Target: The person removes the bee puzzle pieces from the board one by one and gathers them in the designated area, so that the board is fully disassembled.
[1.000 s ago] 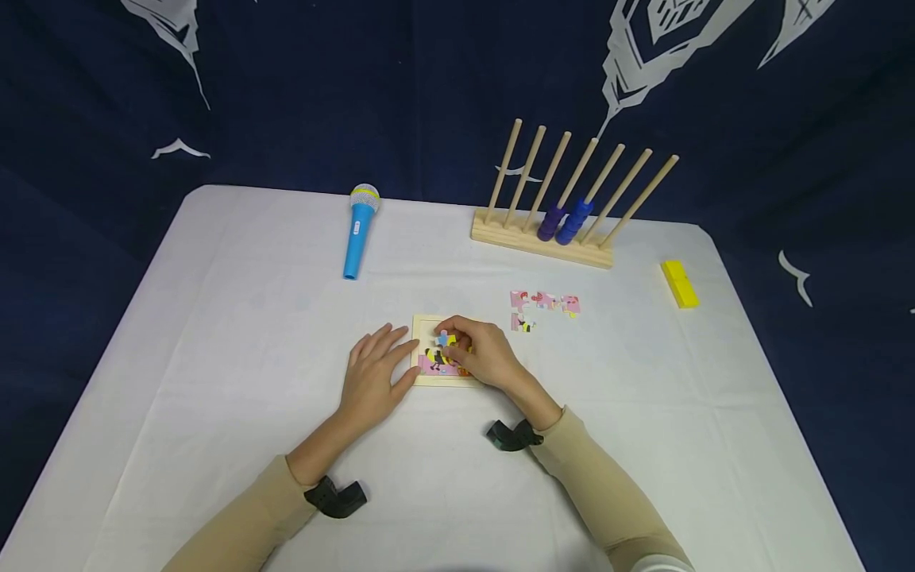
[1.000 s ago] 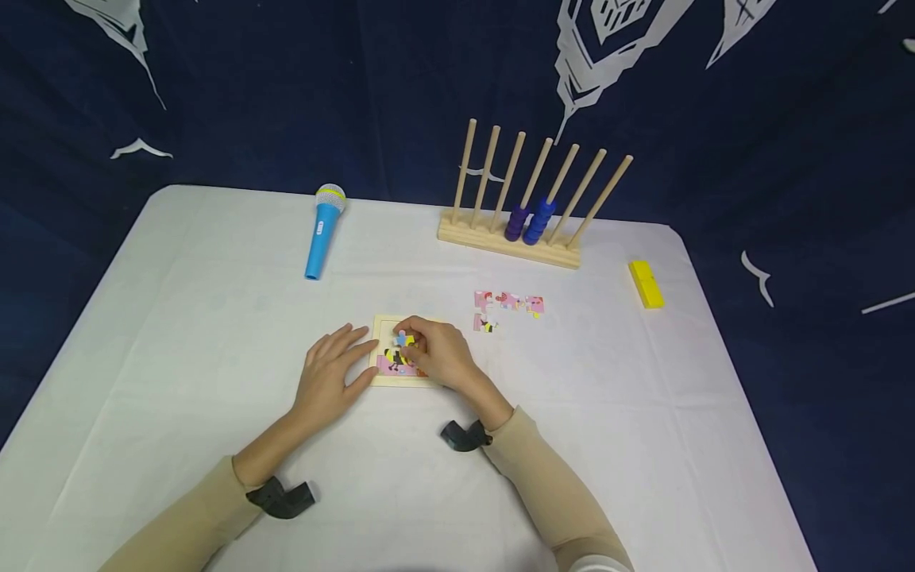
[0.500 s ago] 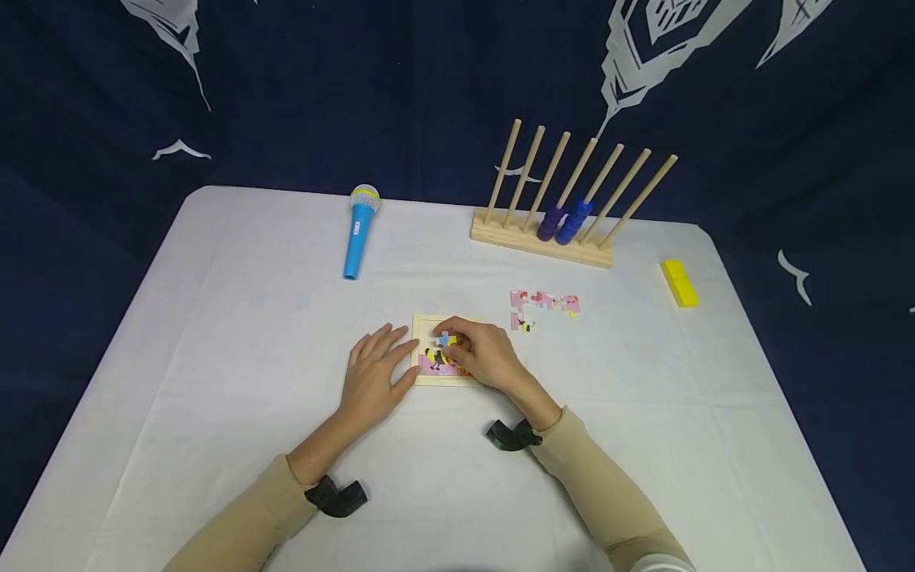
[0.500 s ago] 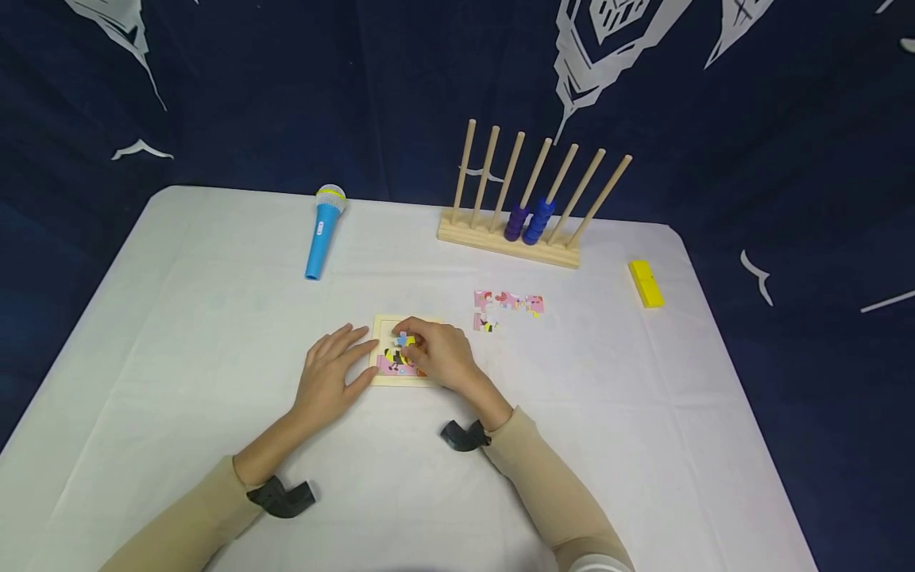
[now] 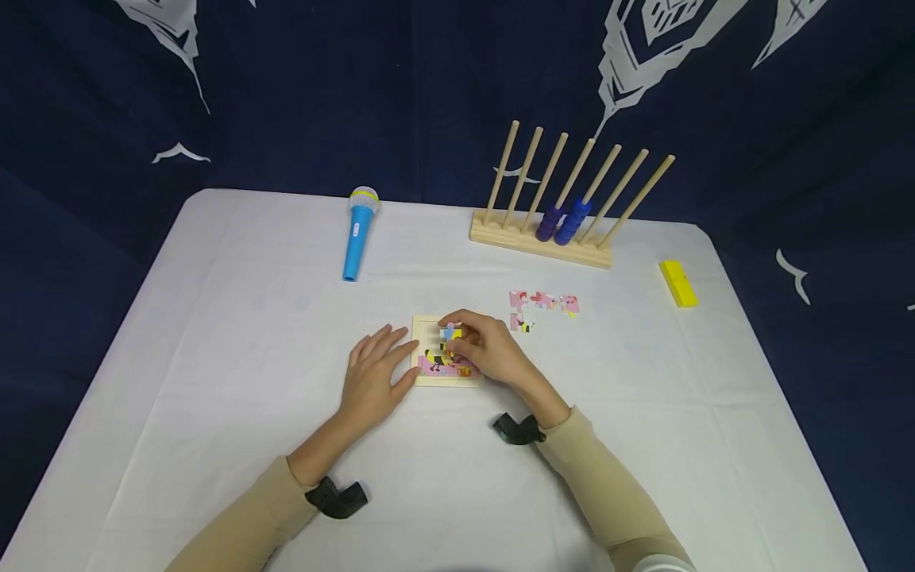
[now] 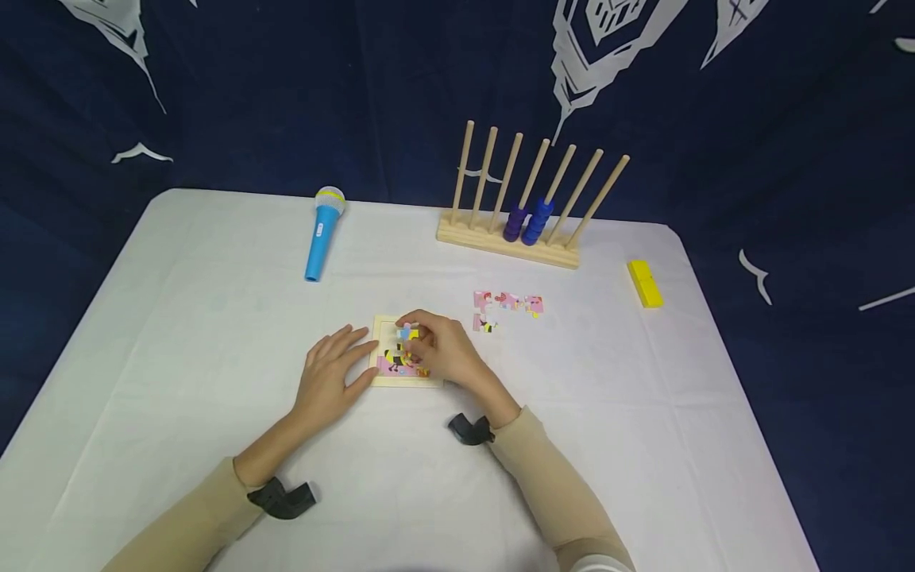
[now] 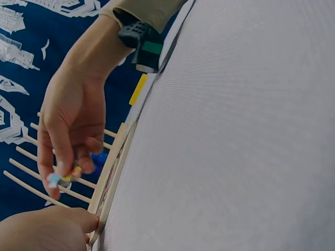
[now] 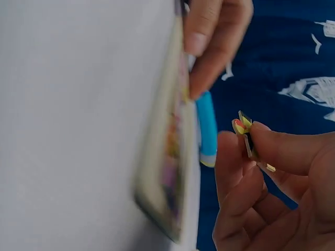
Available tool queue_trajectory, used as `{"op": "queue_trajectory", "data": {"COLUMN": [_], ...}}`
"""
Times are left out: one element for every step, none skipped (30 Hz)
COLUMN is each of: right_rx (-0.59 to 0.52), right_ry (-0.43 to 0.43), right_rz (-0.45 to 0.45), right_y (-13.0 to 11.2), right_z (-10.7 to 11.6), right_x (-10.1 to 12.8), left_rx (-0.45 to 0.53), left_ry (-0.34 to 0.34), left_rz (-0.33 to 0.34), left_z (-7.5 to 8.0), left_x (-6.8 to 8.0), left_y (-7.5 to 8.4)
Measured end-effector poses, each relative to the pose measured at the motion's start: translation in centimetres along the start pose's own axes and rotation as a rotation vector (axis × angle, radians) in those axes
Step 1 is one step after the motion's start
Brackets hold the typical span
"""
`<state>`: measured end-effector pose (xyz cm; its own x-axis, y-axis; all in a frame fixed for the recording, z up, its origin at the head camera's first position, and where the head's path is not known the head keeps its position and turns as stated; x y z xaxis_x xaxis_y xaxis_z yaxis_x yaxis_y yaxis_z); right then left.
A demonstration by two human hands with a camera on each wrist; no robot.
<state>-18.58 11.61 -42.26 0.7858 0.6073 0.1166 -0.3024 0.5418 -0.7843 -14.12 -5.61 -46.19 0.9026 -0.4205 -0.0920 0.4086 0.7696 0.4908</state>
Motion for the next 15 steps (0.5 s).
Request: {"op": "queue_trajectory", "data": {"right_rx": [-0.033, -0.058, -0.079, -0.089, -0.096, -0.104, -0.104, -0.112, -0.12, -0.122, -0.127, -0.129, -0.127, -0.124, -0.116], "right_ry": [0.0, 0.004, 0.013, 0.028, 0.047, 0.069, 0.098, 0.128, 0.16, 0.189, 0.214, 0.234, 0.25, 0.257, 0.26], "right_rz": [0.0, -0.005, -0.013, -0.027, -0.044, -0.066, -0.093, -0.121, -0.15, -0.183, -0.211, -0.241, -0.271, -0.297, -0.324], "right_y": [0.0, 0.0, 0.2, 0.3, 0.6, 1.0, 1.4, 1.9, 2.5, 3.1, 3.8, 4.4, 5.1, 5.7, 6.3], "right_z": [0.5, 1.2, 1.9, 2.7, 3.6, 4.5, 5.4, 6.3, 7.2, 8.0, 8.7, 9.3, 9.8, 10.2, 10.5], "right_x": [0.2, 0.5, 0.8, 1.2, 1.6, 2.0, 2.5, 3.1, 3.6, 4.2, 4.8, 5.3, 5.9, 6.3, 6.6], "left_rx": [0.002, 0.004, 0.008, 0.012, 0.016, 0.018, 0.021, 0.025, 0.025, 0.026, 0.024, 0.02, 0.019, 0.017, 0.015], "left_ry": [0.0, 0.001, 0.003, 0.005, 0.007, 0.01, 0.013, 0.016, 0.018, 0.021, 0.022, 0.026, 0.027, 0.027, 0.027], "left_rz": [-0.001, -0.004, -0.007, -0.01, -0.013, -0.015, -0.017, -0.018, -0.018, -0.018, -0.017, -0.016, -0.015, -0.014, -0.013], "left_z": [0.0, -0.1, -0.1, -0.1, -0.2, -0.2, -0.2, -0.2, -0.2, -0.2, -0.2, -0.1, -0.1, -0.1, -0.1], "left_x": [0.0, 0.0, -0.1, -0.1, -0.1, -0.1, -0.1, -0.1, -0.1, 0.0, 0.0, 0.0, 0.0, 0.0, 0.0], "left_y": [0.0, 0.1, 0.1, 0.1, 0.1, 0.1, 0.2, 0.2, 0.2, 0.2, 0.2, 0.2, 0.1, 0.1, 0.1]}}
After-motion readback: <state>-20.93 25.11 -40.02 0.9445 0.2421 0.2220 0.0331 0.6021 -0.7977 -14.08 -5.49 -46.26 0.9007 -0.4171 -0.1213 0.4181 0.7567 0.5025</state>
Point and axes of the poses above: each hand's wrist, its own x-axis away from the middle knuckle, its own z-axis out of the back of the hand, y = z × x, the point moved 5 cm from there along -x, towards the middle knuckle, and after that the axes turned 15 degrees about -y, right-handed, at the moved point
